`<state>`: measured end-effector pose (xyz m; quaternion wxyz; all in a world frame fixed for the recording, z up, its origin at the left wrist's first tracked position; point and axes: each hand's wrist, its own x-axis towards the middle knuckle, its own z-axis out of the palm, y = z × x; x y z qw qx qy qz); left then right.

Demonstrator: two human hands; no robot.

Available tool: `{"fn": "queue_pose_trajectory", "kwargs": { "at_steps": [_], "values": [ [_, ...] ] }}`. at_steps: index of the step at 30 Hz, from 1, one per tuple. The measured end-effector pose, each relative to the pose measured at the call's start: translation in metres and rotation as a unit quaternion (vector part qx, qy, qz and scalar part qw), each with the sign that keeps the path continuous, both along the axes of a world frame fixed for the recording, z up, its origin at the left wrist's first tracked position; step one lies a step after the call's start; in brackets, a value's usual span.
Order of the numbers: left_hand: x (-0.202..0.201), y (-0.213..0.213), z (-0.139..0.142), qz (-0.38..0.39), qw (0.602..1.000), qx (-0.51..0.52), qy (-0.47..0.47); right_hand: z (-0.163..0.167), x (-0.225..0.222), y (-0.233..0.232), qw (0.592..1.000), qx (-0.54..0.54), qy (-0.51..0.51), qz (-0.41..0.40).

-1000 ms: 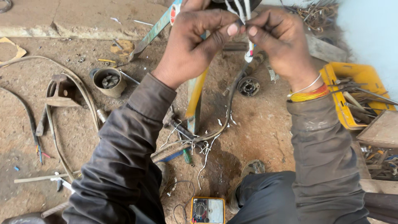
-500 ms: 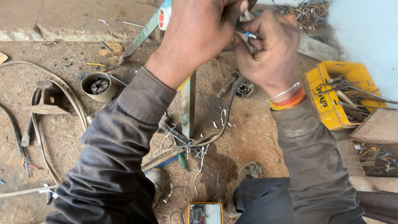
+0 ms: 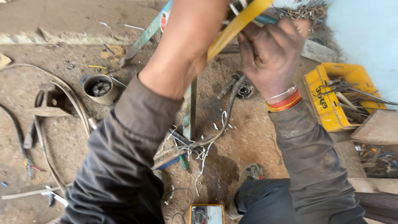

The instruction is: The person sits on the ground repairing the wiring of an electric motor mounted on a stand. They twist and join wire ends, use a multimeter near their feet, then wrap the joined wires with white electrical tape, winding tape around the connections and adjusting the taped bundle.

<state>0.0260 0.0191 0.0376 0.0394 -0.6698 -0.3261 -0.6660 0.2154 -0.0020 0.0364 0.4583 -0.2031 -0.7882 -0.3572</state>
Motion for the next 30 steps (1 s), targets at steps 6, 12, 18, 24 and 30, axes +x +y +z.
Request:
{"fn": "queue_pose_trajectory", "kwargs": {
  "at_steps": [6,12,18,24,30],
  "values": [
    [-0.010,-0.057,-0.020,-0.235,0.938,-0.033,-0.254,0.007,-0.017,-0.015,0.844,-0.457,0.185,0.208],
    [0.023,-0.080,-0.019,-0.353,0.811,-0.163,-0.436,0.026,0.012,-0.021,0.716,-0.624,0.164,0.265],
    [0.026,-0.068,-0.036,-0.449,0.830,-0.156,-0.293,0.031,0.013,-0.018,0.614,-0.677,0.208,0.348],
    [0.020,-0.043,-0.042,-0.372,0.893,-0.166,-0.192,0.027,0.015,-0.014,0.701,-0.603,0.215,0.314],
    [0.008,-0.059,-0.037,-0.306,0.905,-0.240,-0.170,0.020,0.025,-0.006,0.814,-0.505,0.162,0.236]
  ]
}}
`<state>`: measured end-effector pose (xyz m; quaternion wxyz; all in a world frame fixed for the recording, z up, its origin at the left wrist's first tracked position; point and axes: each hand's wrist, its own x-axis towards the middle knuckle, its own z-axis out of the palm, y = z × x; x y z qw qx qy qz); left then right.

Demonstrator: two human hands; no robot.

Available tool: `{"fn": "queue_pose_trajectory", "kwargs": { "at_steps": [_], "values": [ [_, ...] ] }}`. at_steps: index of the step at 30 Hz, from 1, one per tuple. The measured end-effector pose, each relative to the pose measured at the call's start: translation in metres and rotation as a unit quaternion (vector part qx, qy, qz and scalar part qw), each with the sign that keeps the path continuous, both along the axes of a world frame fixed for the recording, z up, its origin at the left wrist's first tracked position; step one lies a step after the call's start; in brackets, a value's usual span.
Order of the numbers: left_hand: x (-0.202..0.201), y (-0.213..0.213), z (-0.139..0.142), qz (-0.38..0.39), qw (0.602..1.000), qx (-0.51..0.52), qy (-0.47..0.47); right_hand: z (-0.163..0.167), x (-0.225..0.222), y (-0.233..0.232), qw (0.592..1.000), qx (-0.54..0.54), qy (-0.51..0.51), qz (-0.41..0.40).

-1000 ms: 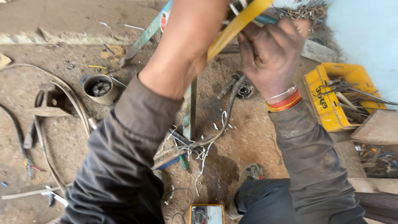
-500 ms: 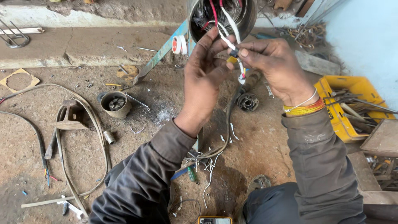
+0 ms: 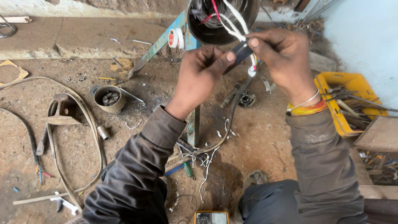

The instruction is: The person sits on the ground repairing the wiring of an electric motor mounted on a stand. They twist and join wire ends, use a multimeter near their feet, then wrap the joined wires with white electrical tape, winding tape around the connections and adjusting the taped bundle.

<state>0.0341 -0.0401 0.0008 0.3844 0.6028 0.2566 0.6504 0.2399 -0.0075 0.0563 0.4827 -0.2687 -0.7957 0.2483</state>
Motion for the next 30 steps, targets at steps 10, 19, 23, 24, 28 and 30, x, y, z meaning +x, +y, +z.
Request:
{"fn": "queue_pose_trajectory", "kwargs": {
  "at_steps": [10,19,23,24,28,30],
  "values": [
    [0.001,-0.011,0.040,0.134,0.950,0.279,0.025,-0.004,-0.004,-0.003,0.999,0.039,-0.025,0.008],
    [-0.015,0.030,0.072,0.242,0.860,0.348,0.283,0.005,-0.018,-0.017,0.933,0.295,-0.170,-0.120],
    [-0.020,0.042,0.069,0.211,0.898,0.279,0.266,-0.007,-0.033,-0.009,0.900,0.402,-0.107,-0.130],
    [-0.019,0.044,0.068,0.201,0.909,0.271,0.246,-0.009,-0.035,-0.005,0.890,0.431,-0.078,-0.126],
    [-0.016,0.050,0.063,0.192,0.938,0.218,0.192,-0.019,-0.036,0.005,0.853,0.471,-0.135,-0.180],
    [-0.014,0.050,0.062,0.205,0.940,0.204,0.180,-0.022,-0.035,0.007,0.846,0.482,-0.146,-0.175]
  ]
}}
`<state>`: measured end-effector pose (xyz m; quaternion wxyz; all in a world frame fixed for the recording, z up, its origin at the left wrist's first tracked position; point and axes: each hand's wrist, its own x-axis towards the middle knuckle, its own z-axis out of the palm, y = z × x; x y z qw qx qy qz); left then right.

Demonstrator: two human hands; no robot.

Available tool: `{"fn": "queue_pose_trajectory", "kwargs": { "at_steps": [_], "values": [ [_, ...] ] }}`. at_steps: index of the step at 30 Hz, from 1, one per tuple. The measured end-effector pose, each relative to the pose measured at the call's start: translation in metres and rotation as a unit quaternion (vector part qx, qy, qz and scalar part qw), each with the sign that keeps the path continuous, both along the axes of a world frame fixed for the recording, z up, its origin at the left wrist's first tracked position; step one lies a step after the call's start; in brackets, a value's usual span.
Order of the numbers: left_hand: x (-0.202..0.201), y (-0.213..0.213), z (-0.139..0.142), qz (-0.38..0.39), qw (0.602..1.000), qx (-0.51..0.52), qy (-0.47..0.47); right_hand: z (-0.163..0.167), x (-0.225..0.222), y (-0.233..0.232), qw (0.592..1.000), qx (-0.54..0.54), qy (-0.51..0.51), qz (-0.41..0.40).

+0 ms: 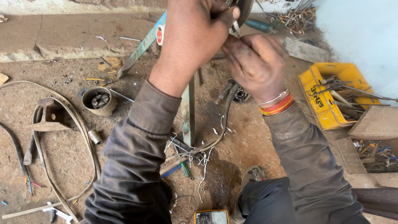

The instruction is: The person sits on the ground repairing the wiring of an electric motor mounted on a stand. They twist and join wire ends, use a multimeter near their feet, then wrap the joined wires with white electrical tape, winding tape around the connections and adjusting the taped bundle.

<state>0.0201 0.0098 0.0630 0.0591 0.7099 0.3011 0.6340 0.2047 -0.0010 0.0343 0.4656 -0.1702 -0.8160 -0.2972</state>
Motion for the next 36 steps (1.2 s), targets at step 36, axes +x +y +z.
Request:
{"fn": "queue_pose_trajectory", "kwargs": {
  "at_steps": [36],
  "values": [
    [0.008,-0.088,-0.010,0.107,0.894,-0.403,0.167,0.022,0.017,-0.006,0.708,-0.638,0.196,0.230]
  ]
}}
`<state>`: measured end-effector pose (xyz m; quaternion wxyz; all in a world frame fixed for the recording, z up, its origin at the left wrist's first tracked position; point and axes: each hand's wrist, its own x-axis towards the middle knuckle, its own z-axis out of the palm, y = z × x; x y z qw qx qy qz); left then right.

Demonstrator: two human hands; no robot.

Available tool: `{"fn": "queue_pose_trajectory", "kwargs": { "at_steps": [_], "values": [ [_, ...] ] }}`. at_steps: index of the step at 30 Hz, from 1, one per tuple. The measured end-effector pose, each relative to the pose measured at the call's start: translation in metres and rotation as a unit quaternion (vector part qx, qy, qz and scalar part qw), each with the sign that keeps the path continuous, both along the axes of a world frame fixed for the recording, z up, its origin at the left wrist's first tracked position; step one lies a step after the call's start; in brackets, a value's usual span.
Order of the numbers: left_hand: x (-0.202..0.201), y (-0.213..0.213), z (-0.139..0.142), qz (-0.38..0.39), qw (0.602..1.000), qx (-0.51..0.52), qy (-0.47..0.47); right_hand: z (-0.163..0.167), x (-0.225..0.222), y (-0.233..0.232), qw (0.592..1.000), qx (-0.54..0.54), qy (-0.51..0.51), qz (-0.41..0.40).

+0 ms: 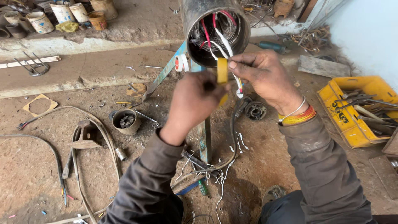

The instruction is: The person sits on the ground repairing the wiring of an electric motor mounted on a stand. They twist and join wire ends, use a multimeter near their feet, then wrap the joined wires with white electrical tape, winding tape around the connections and adjusting the taped bundle.

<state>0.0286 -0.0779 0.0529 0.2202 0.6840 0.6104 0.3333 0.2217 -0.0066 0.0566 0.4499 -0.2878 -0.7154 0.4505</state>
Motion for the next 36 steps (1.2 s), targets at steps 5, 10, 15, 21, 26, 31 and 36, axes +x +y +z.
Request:
{"fn": "queue_pose_trajectory", "kwargs": {
  "at_steps": [5,10,15,21,26,31,36],
  "values": [
    [-0.019,-0.018,0.019,-0.155,0.926,0.212,-0.271,0.001,-0.001,-0.004,0.977,0.197,-0.080,-0.029],
    [-0.010,0.005,0.003,-0.131,0.906,0.260,-0.308,0.003,-0.003,-0.004,0.982,0.146,-0.110,-0.040],
    [0.012,0.033,-0.044,-0.086,0.880,0.216,-0.414,0.003,0.000,0.003,0.999,0.027,-0.007,0.033],
    [0.018,0.054,-0.068,-0.093,0.905,0.260,-0.324,0.001,0.008,0.009,0.999,0.034,-0.033,0.015],
    [0.014,0.054,-0.068,-0.095,0.865,0.448,-0.205,0.004,0.018,0.013,0.998,0.048,-0.041,0.018],
    [0.017,0.056,-0.067,-0.153,0.857,0.284,-0.401,0.003,0.019,0.010,0.998,0.045,-0.030,0.018],
    [0.022,0.057,-0.059,-0.148,0.860,0.287,-0.394,0.004,0.016,0.007,0.999,0.036,-0.039,0.008]
  ]
}}
